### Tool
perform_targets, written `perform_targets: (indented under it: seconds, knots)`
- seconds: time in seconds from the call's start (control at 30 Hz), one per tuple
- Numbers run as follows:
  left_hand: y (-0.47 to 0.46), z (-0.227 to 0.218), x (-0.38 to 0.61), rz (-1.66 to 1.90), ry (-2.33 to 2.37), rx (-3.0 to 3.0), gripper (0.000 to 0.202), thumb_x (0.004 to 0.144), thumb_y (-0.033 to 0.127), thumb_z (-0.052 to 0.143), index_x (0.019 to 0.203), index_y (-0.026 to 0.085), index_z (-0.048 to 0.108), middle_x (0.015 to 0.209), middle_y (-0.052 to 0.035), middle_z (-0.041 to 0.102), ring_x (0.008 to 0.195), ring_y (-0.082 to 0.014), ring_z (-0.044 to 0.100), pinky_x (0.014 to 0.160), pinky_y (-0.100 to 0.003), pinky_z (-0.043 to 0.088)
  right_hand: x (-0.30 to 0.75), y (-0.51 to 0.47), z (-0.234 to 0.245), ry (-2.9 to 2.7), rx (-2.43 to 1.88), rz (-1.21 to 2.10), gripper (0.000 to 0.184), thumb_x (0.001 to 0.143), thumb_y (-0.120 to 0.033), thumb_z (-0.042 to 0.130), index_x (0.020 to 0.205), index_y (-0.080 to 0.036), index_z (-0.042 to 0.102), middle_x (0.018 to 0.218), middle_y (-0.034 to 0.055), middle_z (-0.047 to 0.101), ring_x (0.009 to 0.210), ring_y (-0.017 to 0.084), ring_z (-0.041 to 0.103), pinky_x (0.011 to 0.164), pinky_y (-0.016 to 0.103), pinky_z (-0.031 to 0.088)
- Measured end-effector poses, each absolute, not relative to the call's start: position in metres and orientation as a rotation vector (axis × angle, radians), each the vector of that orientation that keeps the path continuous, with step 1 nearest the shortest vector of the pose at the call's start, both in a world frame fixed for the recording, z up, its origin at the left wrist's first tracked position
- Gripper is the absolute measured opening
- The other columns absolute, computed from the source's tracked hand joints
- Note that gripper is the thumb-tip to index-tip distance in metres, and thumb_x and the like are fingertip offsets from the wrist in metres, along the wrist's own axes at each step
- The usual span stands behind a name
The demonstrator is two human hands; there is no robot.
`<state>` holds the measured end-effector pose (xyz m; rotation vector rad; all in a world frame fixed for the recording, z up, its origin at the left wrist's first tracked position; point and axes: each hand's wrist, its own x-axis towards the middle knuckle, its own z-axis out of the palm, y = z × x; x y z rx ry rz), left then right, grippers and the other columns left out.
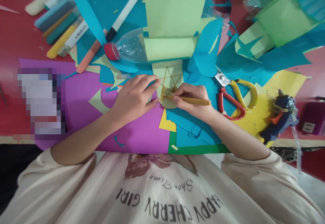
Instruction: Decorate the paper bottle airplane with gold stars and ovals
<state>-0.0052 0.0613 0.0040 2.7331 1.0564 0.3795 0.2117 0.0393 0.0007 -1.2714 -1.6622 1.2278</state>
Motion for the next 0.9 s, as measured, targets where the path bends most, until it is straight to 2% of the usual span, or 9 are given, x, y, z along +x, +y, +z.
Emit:
perform_targets:
  seconds: [0.2, 0.37, 0.6, 0.7, 0.9]
  knots:
    - [0.0613, 0.0046, -0.0052, 0.355, 1.061, 2.644, 0.034, 0.096, 0.026, 0.05, 0.127, 0.015, 0.059, 0.127, -0.0151, 0.062, 0.117, -0.0316, 0.059, 0.096, -0.048, 0.051, 0.2138, 0.0384, 0.0004, -1.694, -1.27, 1.234, 0.026, 0.079, -0.035, 0.064, 0.062, -0.018, 0.055, 0.053, -0.0038, 0.053, 0.047, 0.006, 0.041, 0.044, 0.02, 0.031]
    - [0.0612, 0.0062, -0.0044, 0.341, 1.077, 2.631, 0.033, 0.096, 0.024, 0.049, 0.125, 0.015, 0.06, 0.127, -0.0145, 0.062, 0.117, -0.0309, 0.059, 0.096, -0.047, 0.051, 0.2126, 0.0376, -0.0003, -1.556, -1.308, 1.172, 0.022, 0.081, -0.034, 0.062, 0.066, -0.019, 0.058, 0.06, -0.0013, 0.06, 0.051, 0.008, 0.051, 0.047, 0.022, 0.04]
    - [0.0617, 0.0056, -0.0046, 0.35, 1.055, 2.7, 0.033, 0.096, 0.024, 0.049, 0.124, 0.009, 0.06, 0.124, -0.0176, 0.064, 0.114, -0.0318, 0.06, 0.094, -0.046, 0.052, 0.2123, 0.0393, -0.0024, -1.557, -1.292, 1.208, 0.021, 0.083, -0.037, 0.063, 0.073, -0.019, 0.059, 0.065, -0.0005, 0.062, 0.054, 0.009, 0.054, 0.052, 0.024, 0.045]
    - [0.0618, 0.0055, -0.0044, 0.352, 1.053, 2.72, 0.033, 0.097, 0.024, 0.048, 0.124, 0.009, 0.06, 0.124, -0.0169, 0.064, 0.114, -0.0312, 0.06, 0.094, -0.045, 0.052, 0.2125, 0.0393, -0.0018, -1.565, -1.313, 1.216, 0.022, 0.082, -0.038, 0.064, 0.074, -0.019, 0.059, 0.065, -0.0003, 0.062, 0.053, 0.009, 0.052, 0.051, 0.023, 0.044]
    - [0.0615, 0.0063, -0.0042, 0.341, 1.067, 2.715, 0.032, 0.097, 0.024, 0.047, 0.124, 0.012, 0.06, 0.124, -0.0156, 0.064, 0.114, -0.0302, 0.06, 0.094, -0.045, 0.052, 0.212, 0.0387, -0.001, -1.613, -1.279, 1.191, 0.019, 0.08, -0.031, 0.063, 0.067, -0.018, 0.058, 0.057, -0.0023, 0.058, 0.049, 0.007, 0.046, 0.045, 0.021, 0.034]
